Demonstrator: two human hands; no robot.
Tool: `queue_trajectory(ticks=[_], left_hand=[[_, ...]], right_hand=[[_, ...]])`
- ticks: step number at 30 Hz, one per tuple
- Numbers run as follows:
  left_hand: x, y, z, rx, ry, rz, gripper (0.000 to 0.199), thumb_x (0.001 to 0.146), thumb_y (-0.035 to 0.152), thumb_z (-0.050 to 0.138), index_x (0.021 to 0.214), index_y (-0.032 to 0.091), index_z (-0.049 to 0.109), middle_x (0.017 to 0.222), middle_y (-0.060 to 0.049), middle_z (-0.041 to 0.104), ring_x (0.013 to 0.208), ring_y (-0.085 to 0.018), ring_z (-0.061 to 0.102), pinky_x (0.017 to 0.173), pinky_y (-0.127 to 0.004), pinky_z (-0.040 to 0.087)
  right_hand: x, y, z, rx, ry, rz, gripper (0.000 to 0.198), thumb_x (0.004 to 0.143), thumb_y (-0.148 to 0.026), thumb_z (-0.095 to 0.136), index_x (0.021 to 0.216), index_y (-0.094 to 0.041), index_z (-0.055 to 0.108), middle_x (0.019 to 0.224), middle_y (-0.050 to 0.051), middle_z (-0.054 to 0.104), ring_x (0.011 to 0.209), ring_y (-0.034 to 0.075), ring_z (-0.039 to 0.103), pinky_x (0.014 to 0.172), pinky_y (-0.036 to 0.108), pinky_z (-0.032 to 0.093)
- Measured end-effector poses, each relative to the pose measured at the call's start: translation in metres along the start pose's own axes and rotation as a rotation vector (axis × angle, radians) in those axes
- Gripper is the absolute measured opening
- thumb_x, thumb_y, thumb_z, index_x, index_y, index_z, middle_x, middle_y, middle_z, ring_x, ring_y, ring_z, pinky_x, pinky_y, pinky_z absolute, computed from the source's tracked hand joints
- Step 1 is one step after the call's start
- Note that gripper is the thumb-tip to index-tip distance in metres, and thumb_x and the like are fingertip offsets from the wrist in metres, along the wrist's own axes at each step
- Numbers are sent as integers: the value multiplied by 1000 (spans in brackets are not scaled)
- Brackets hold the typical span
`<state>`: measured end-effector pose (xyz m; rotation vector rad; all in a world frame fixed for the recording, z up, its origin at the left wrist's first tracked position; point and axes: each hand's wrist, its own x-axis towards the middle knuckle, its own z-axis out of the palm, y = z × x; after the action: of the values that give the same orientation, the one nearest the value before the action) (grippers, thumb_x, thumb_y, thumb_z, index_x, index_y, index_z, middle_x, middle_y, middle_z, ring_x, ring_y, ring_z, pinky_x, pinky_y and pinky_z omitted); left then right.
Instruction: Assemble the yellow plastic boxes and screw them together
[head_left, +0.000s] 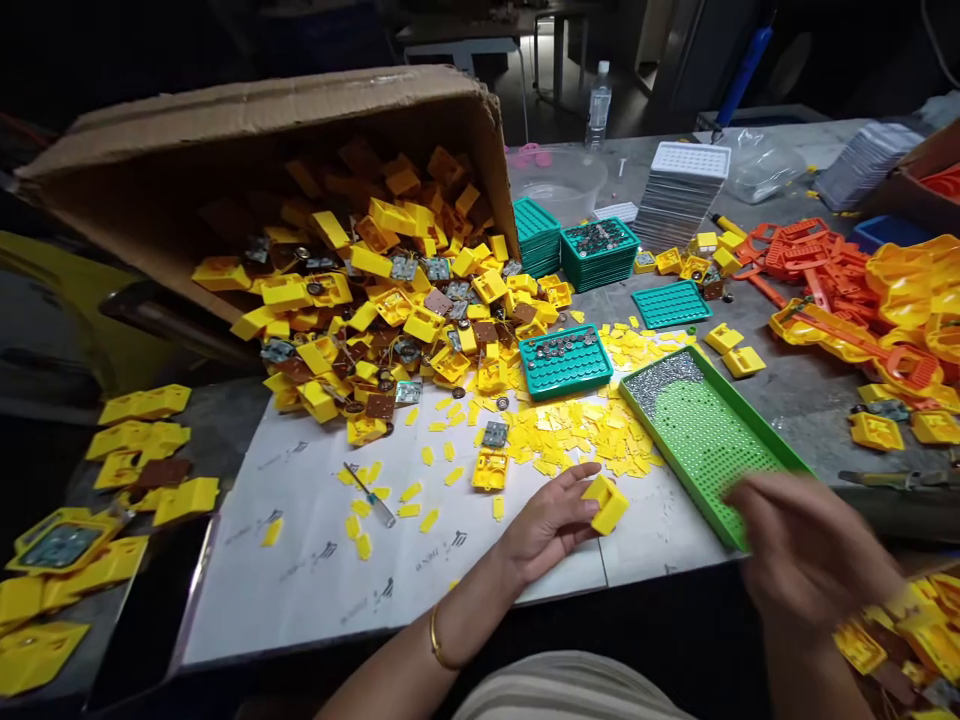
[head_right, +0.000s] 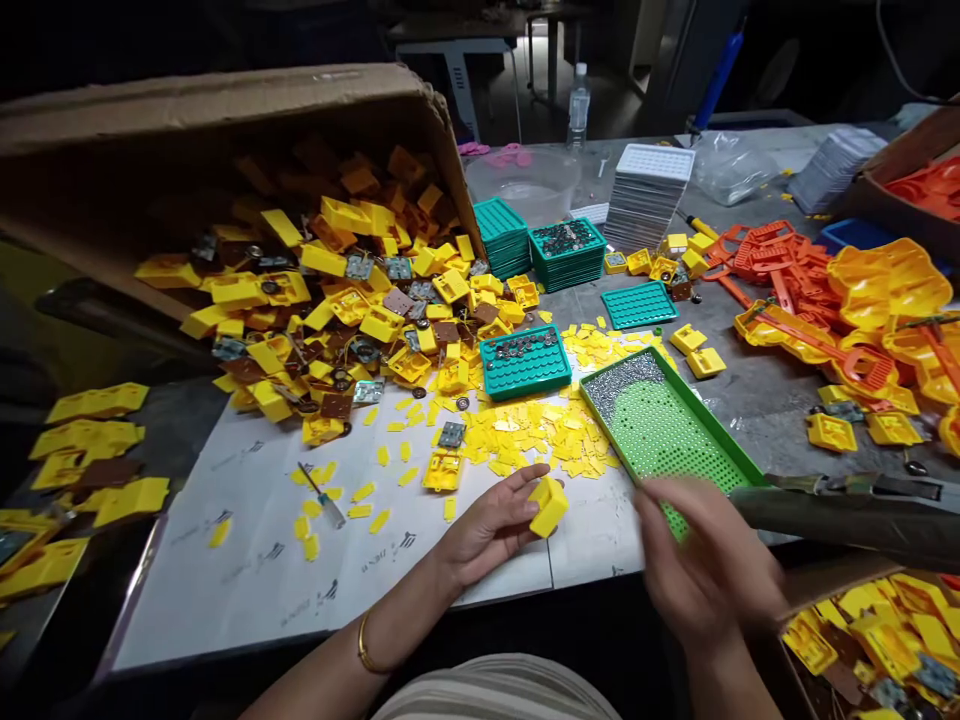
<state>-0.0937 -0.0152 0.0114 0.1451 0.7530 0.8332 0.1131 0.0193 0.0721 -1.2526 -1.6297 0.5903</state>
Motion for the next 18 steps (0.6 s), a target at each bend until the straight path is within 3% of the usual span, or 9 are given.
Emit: queue_trajectory(ticks=[4, 8, 12, 18], left_hand=[[-9, 4, -2, 115, 53, 22, 52, 60, 15, 85, 107, 19, 63, 108, -5, 64, 89, -15, 65, 76, -25, 52], [-20, 10, -7, 122, 73, 82, 50, 55, 16, 87, 100, 18, 66, 106, -6, 65, 91, -15, 63, 80, -26, 51], [-24, 16, -14, 101, 66, 100, 49, 55, 18, 88, 99, 19, 68, 105, -6, 65, 94, -16, 63, 86, -27, 48], [-23, 22, -22, 106, 73, 93, 49, 53, 16, 88, 98, 19, 68, 105, -6, 66, 95, -15, 63, 88, -27, 47]], right_hand=[[75, 10, 81, -219, -184, -187, 24, 93, -25, 51, 107, -24, 70, 93, 8, 66, 83, 21, 62, 74, 37, 51], [122, 28, 137, -526, -383, -180, 29, 94, -29, 48, 110, -24, 71, 103, 12, 63, 95, 26, 59, 66, 33, 47], [122, 36, 150, -617, -414, -190, 29, 95, -34, 47, 107, -26, 72, 102, 12, 64, 98, 26, 57, 61, 31, 43], [125, 36, 137, -502, -424, -144, 16, 88, -27, 58, 93, -21, 72, 103, 11, 67, 102, 27, 58, 73, 35, 46]])
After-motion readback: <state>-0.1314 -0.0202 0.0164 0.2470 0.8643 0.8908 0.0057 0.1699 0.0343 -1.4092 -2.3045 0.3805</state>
